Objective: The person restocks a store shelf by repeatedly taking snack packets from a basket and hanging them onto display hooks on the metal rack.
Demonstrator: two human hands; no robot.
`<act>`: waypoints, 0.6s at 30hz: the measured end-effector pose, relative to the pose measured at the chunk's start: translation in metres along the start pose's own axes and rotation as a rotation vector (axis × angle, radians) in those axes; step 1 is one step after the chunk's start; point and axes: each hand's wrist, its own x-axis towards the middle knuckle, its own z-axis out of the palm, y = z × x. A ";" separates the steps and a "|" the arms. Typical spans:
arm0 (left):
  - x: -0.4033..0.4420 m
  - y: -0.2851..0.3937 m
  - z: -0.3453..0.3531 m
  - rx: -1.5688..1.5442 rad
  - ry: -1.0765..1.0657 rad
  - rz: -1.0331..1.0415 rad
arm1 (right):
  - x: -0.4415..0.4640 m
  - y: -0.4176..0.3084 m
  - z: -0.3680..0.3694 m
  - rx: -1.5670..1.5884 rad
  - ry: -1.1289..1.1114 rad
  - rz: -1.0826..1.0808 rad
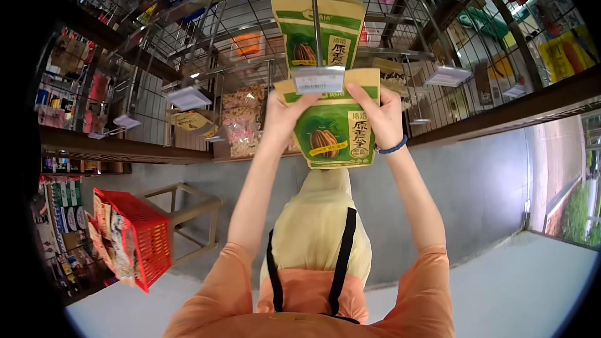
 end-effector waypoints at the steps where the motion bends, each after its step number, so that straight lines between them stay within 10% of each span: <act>1: 0.007 0.018 0.000 -0.027 -0.014 0.037 | 0.008 -0.016 0.005 0.013 -0.021 -0.009; 18: 0.005 0.019 -0.004 0.055 -0.024 0.468 | 0.001 -0.001 0.019 0.090 -0.042 -0.276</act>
